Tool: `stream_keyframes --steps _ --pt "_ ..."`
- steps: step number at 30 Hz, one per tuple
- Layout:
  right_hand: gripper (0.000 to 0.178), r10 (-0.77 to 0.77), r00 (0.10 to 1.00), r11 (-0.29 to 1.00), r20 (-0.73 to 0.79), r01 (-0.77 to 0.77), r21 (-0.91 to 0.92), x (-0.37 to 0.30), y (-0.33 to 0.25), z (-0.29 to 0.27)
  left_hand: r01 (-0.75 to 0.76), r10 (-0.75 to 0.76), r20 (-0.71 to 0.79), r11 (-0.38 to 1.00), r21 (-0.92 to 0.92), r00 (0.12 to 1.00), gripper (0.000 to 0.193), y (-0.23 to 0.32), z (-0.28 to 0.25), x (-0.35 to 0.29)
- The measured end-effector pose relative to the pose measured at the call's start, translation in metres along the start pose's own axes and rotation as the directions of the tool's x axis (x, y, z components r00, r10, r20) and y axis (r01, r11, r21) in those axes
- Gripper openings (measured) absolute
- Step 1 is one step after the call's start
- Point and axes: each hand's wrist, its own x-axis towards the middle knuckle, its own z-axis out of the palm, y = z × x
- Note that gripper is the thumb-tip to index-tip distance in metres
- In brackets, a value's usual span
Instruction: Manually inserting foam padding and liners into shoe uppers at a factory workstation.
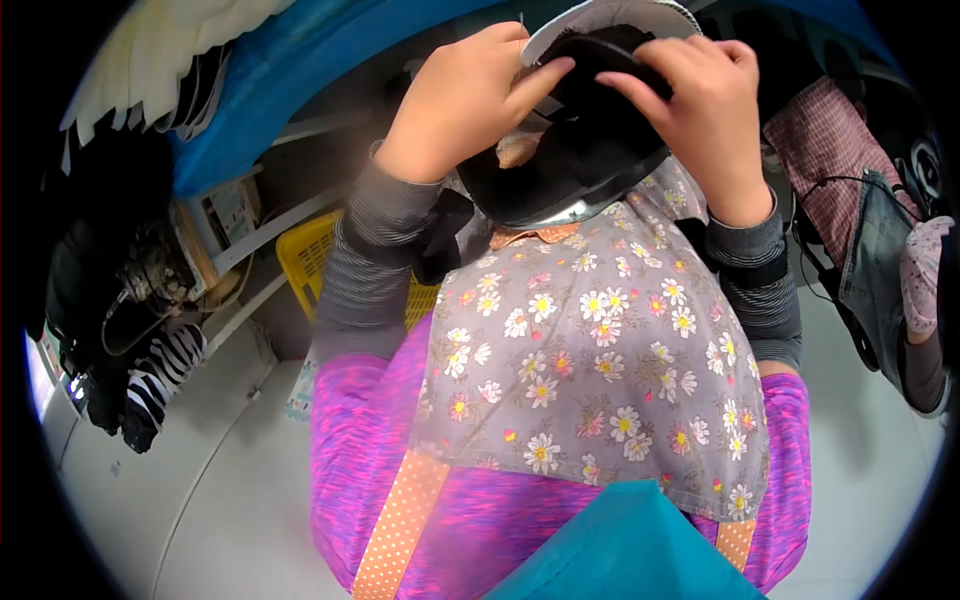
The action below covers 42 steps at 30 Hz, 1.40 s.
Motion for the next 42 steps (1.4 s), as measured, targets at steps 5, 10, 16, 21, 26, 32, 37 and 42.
stream_keyframes --steps 5,10,16,21,26,32,37,42 --pt "0.017 -0.201 0.979 0.972 0.033 0.195 0.134 -0.008 -0.001 -0.008 -0.027 0.037 0.084 0.992 -0.120 0.996 0.025 -0.004 0.003 -0.003" --pt "0.018 -0.194 0.980 0.981 -0.046 0.195 0.025 0.004 0.019 -0.009 -0.088 0.112 0.070 0.954 -0.287 0.991 0.025 -0.001 -0.001 -0.002" --pt "0.018 -0.063 0.997 0.982 -0.055 0.071 0.177 0.017 0.006 -0.011 -0.098 0.104 0.025 0.978 -0.185 0.994 0.028 0.002 -0.005 -0.004" --pt "0.020 -0.062 0.998 0.977 -0.010 0.063 0.202 0.032 -0.011 -0.018 -0.054 0.037 -0.090 0.980 -0.193 0.995 0.031 0.003 0.003 -0.005" --pt "0.014 -0.256 0.967 0.958 -0.013 0.255 0.130 0.030 -0.015 -0.012 -0.044 0.024 -0.092 0.975 -0.217 0.995 0.030 0.005 0.002 -0.003" --pt "0.010 -0.433 0.898 0.891 -0.077 0.440 0.114 0.016 -0.010 -0.011 -0.063 0.030 -0.111 0.949 -0.310 0.993 0.032 0.006 0.007 -0.008" --pt "0.012 -0.301 0.945 0.948 -0.127 0.311 0.062 0.026 -0.007 -0.007 -0.207 0.186 -0.130 0.962 -0.176 0.974 0.025 0.009 0.002 -0.004" --pt "0.016 -0.219 0.941 0.949 -0.259 0.266 0.167 0.032 -0.012 0.004 -0.227 0.189 -0.209 0.958 -0.176 0.959 0.016 0.009 0.006 -0.009"
